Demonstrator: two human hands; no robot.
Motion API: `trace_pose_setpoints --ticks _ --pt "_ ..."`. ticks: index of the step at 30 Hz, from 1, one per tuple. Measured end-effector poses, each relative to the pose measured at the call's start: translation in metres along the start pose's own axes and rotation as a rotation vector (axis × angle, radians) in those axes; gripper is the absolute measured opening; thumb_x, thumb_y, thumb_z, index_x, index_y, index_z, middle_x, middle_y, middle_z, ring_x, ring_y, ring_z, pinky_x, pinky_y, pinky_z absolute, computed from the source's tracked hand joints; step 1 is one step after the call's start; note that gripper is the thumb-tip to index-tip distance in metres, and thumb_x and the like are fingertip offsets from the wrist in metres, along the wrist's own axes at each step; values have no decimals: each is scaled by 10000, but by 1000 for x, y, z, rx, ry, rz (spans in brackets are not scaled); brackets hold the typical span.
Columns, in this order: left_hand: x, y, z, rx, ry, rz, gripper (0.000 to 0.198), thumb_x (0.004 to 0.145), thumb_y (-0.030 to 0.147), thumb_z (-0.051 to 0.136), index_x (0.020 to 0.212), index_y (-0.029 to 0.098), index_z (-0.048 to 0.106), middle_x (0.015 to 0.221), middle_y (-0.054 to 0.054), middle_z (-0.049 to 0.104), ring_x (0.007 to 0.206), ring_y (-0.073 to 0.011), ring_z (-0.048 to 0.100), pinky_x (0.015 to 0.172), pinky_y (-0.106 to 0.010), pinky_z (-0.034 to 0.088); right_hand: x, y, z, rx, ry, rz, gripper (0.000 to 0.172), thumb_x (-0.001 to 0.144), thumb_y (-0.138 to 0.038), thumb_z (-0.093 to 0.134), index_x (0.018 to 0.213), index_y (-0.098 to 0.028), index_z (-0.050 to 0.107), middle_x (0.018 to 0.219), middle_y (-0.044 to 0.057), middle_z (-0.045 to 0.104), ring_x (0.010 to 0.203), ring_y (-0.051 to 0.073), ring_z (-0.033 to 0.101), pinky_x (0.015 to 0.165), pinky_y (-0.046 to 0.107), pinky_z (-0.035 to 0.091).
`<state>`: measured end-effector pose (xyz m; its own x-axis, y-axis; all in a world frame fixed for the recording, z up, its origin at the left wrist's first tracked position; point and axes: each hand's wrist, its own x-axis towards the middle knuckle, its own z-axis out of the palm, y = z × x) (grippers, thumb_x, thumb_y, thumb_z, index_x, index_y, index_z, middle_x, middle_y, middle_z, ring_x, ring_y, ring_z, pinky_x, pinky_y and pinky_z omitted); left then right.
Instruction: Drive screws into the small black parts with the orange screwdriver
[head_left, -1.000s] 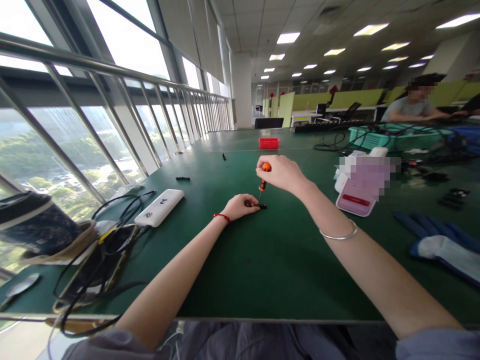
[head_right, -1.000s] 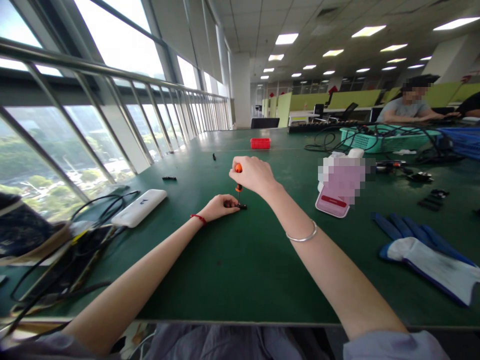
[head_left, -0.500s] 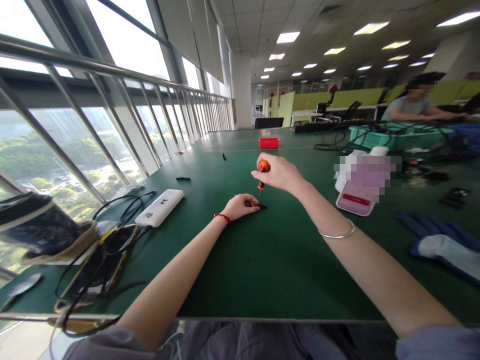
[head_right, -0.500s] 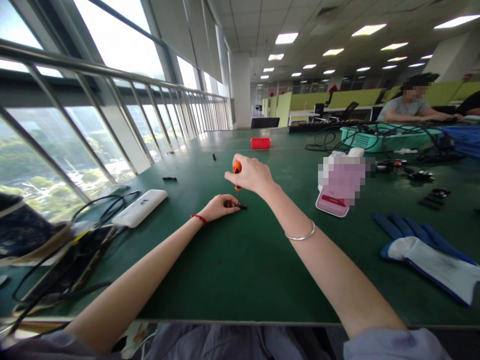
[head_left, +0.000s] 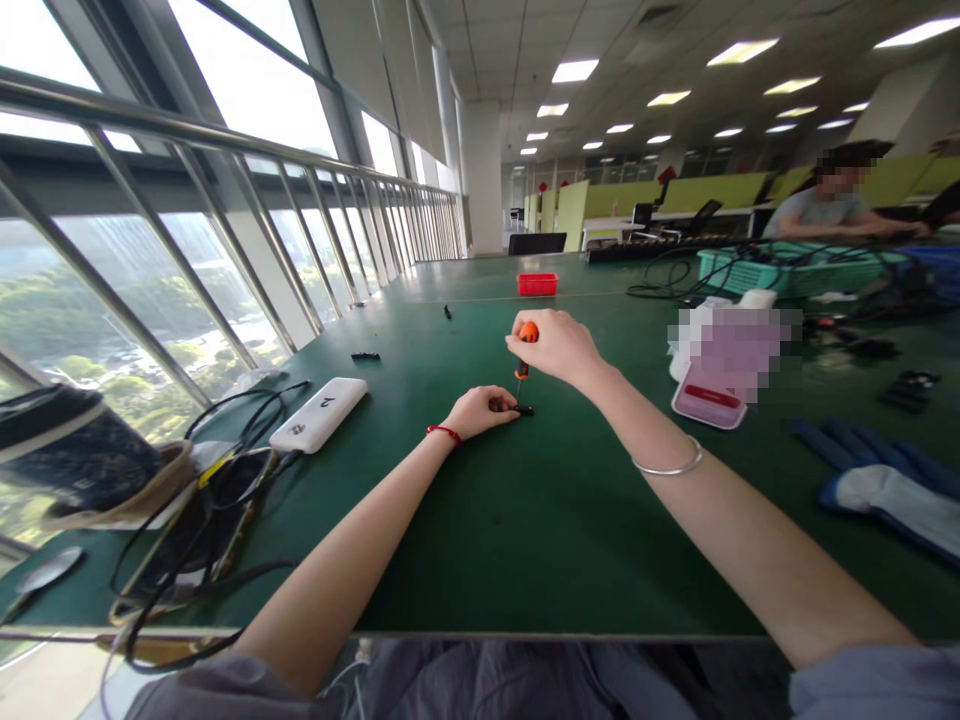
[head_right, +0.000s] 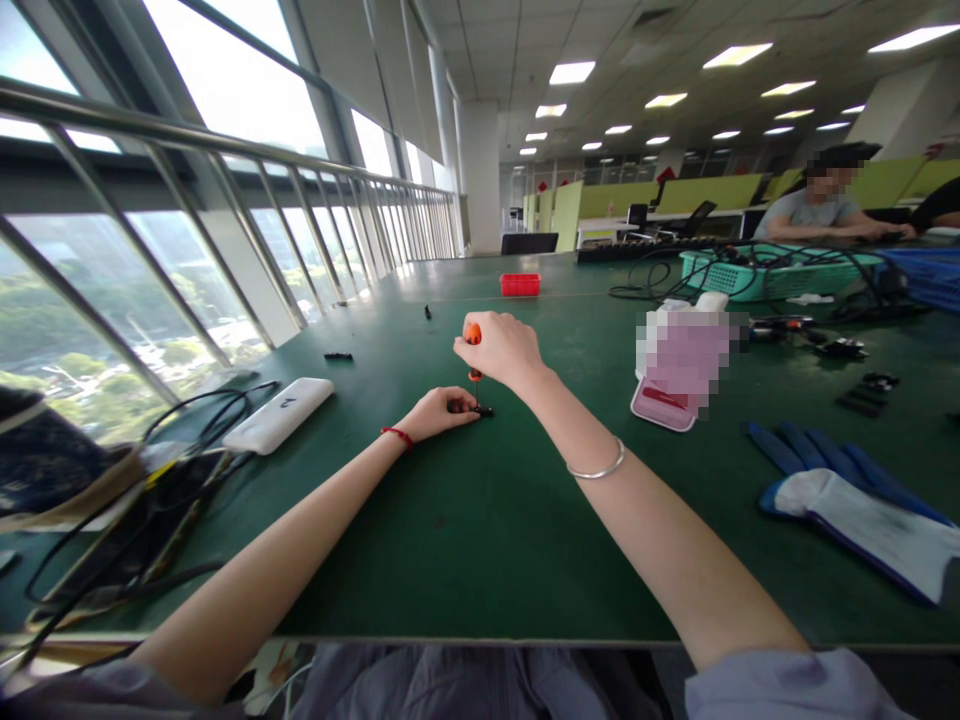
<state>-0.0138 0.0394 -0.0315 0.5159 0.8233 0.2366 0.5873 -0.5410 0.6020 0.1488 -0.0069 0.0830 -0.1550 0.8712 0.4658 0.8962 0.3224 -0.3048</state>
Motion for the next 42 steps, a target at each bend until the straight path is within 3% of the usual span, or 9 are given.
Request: trace_pose_setpoints --ticks 3,8,13,17,22,27,31,36,42 --pt "0 1 0 8 -4 -3 248 699 377 636 817 164 681 707 -5 623 626 -115 522 573 -221 396 0 0 -1 8 -1 -15 230 708 -414 545 880 -264 570 742 -2 638 652 180 546 555 258 321" --pt "0 1 0 13 -4 -6 238 700 366 635 821 166 679 710 -2 619 628 -115 518 572 -220 390 0 1 0 3 5 21 284 794 -476 436 718 -237 570 699 21 628 670 186 551 562 264 321" --pt "1 -1 1 15 -6 -1 256 700 384 635 823 164 682 710 -4 620 628 -117 519 570 -223 392 0 2 0 21 28 11 242 712 -422 541 885 -256 565 721 -9 631 636 172 539 548 251 308" --pt "1 -2 1 21 -2 -1 263 693 382 644 836 167 690 711 -6 626 631 -119 524 568 -219 394 0 2 1 -4 29 24 317 794 -499 427 733 -230 583 671 16 614 659 186 548 551 261 299" --pt "1 -1 0 10 1 3 252 695 375 641 828 167 689 707 -6 627 623 -117 520 570 -220 392 0 1 1 -7 37 13 222 728 -410 526 864 -246 587 708 0 625 641 174 538 558 255 308" --pt "0 0 0 18 -5 -3 256 697 374 640 838 166 687 713 -7 626 629 -119 521 573 -222 391 0 1 -1 -21 21 24 286 794 -460 439 736 -228 596 693 22 625 658 182 542 567 266 312" --pt "0 1 0 24 0 0 248 700 373 637 822 163 685 710 -6 623 630 -118 519 575 -222 390 0 1 -1 -4 23 0 238 714 -404 545 887 -246 584 713 -3 625 626 168 529 556 255 314" --pt "0 2 0 25 -5 -1 245 702 366 637 831 164 685 706 -6 624 626 -118 522 572 -221 390 0 1 1 -9 14 29 282 779 -461 468 720 -220 603 686 25 624 660 179 543 571 266 324" --pt "0 1 0 26 0 9 239 704 369 638 826 168 684 711 -4 625 629 -116 522 574 -217 394 1 2 1 4 7 30 268 722 -460 537 850 -234 604 708 9 630 660 181 551 580 267 350"
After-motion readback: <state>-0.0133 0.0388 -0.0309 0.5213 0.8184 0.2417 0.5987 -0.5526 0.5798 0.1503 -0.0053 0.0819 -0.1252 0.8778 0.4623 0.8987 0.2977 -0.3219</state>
